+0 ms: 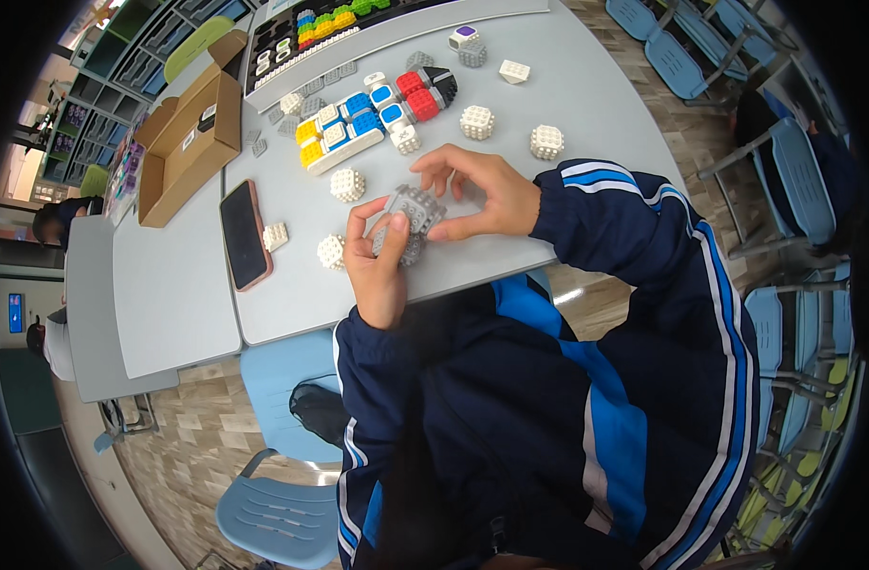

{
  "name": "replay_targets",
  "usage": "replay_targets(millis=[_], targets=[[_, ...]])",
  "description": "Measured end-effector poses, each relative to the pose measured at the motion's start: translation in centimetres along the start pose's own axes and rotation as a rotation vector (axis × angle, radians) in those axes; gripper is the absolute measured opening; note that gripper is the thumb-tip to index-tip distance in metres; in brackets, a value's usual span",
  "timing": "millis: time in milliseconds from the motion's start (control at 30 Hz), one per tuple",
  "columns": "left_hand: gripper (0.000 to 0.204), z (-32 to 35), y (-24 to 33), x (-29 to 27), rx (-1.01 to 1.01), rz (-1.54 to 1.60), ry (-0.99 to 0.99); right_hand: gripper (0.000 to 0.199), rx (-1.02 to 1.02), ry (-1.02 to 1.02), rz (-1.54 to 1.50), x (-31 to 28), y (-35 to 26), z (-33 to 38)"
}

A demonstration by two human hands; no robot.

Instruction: The person assembles a structure using small interlocking plastic blocks. They connect gray and white pieces to form a base, then attach a larger pre-assembled block with blue, yellow, and red sections to complete the model.

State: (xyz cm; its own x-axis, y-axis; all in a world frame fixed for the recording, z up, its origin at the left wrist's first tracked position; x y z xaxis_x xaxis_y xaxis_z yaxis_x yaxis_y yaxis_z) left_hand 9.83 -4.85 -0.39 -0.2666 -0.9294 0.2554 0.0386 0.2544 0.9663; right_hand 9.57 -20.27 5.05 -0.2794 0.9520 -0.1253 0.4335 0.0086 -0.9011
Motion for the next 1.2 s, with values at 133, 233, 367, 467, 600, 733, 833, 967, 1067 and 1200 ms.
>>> replay_targets(millis=[133,233,367,467,600,733,833,967,1067,1200], targets=[[0.028,0.1,0.1,-0.2,0.031,0.025,0.003,0.039,0.130,-0.094,0.069,1.1,1.8,0.0],[0.026,0.2,0.2,-0.2,0.026,0.004,0.011,0.034,0.106,-0.118,0.108,1.4,1.6,0.0],[0.022,-0.1,-0.5,0.4,0.028,-0.022,-0.033,0.043,0.073,-0.139,0.103,1.1,-0.1,0.4],[0.018,0.4,0.0,0.7,0.090,0.031,-0.126,0.049,0.099,-0.161,-0.027,1.5,0.5,0.2],[0.016,0.0,-0.8,1.1,-0.058,0.050,-0.114,0.049,0.274,-0.093,-0.129,1.1,2.5,0.0],[0.018,-1.0,-1.6,0.6,-0.094,0.076,-0.037,0.042,0.363,-0.019,-0.276,1.2,3.5,-0.8],[0.021,-1.2,-2.0,0.2,-0.067,0.123,0.028,0.039,0.359,-0.004,-0.320,1.3,4.2,-1.5],[0.022,-1.2,-1.6,0.5,-0.005,0.123,0.117,0.038,0.326,0.044,-0.383,1.0,5.1,-1.9],[0.023,-1.0,-1.3,0.7,0.039,0.130,0.146,0.036,0.323,0.025,-0.369,0.8,5.4,-2.0],[0.023,-0.8,-1.3,1.0,0.049,0.138,0.178,0.033,0.336,0.013,-0.360,0.6,6.2,-2.0]])
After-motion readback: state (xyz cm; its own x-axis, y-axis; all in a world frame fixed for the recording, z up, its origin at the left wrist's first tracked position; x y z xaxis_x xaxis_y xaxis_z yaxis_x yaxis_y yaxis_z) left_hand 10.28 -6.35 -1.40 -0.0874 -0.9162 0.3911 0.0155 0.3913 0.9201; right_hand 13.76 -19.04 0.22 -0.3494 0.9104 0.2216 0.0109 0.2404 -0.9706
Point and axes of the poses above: each hand's wrist, its own z-axis away from the middle knuckle, its own x-axis out of the palm, y = z × x, the point moved 10 cm from there along -z, towards the middle knuckle, and after that the axes turned 12 degrees about -z, right-handed, at the moved point
